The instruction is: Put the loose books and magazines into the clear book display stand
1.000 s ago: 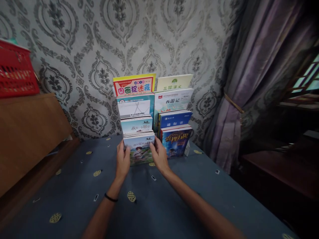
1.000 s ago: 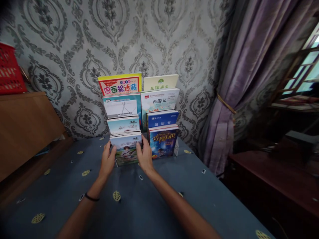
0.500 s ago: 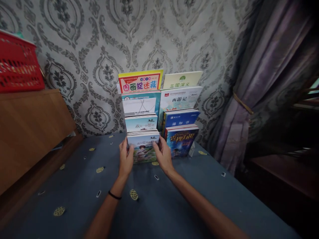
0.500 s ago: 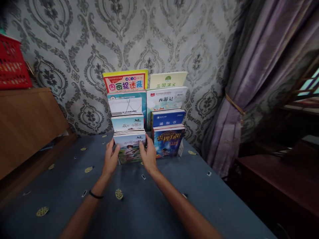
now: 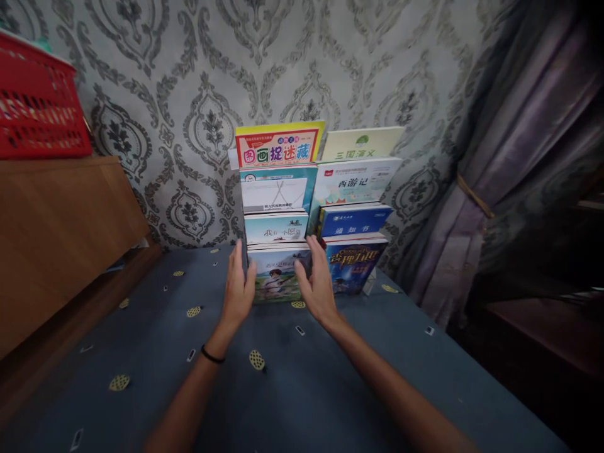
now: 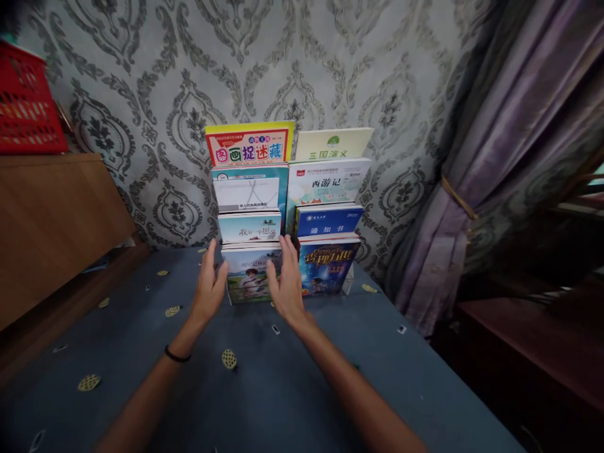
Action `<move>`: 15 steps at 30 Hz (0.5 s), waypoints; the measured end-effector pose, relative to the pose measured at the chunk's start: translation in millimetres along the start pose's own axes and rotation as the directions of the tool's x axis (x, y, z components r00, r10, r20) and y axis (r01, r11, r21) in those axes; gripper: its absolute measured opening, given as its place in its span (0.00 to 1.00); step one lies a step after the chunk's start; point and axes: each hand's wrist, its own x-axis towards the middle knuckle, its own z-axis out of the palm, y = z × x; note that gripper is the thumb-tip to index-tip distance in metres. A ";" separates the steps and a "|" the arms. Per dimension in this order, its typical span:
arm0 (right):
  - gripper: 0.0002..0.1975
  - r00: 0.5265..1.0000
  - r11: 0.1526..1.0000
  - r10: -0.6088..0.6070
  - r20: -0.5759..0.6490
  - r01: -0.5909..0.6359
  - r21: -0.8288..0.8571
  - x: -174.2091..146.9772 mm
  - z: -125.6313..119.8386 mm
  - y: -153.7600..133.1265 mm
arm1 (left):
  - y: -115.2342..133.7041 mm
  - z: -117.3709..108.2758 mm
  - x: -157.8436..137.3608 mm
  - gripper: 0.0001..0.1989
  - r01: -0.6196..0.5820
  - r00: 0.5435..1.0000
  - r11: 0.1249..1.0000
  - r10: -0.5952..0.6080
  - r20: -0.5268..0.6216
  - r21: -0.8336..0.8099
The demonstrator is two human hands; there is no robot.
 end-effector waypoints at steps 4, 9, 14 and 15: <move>0.24 0.994 0.990 -0.101 0.046 0.105 -0.093 6.6 1.9 -2.0 | 8.2 1.3 4.4 0.26 -0.093 0.995 0.991 0.090 0.030 0.098; 0.25 0.990 0.979 -0.130 0.057 0.138 -0.148 7.9 4.7 1.9 | 7.7 5.1 5.5 0.23 -0.101 0.995 0.986 0.102 -0.002 0.133; 0.28 0.987 0.972 -0.149 0.066 0.158 -0.174 6.7 4.6 2.8 | 3.3 8.0 4.8 0.22 -0.135 0.990 0.981 0.140 -0.023 0.138; 0.29 0.986 0.970 -0.150 0.068 0.160 -0.182 6.5 4.5 3.3 | 2.2 8.4 4.6 0.22 -0.140 0.989 0.981 0.144 -0.024 0.137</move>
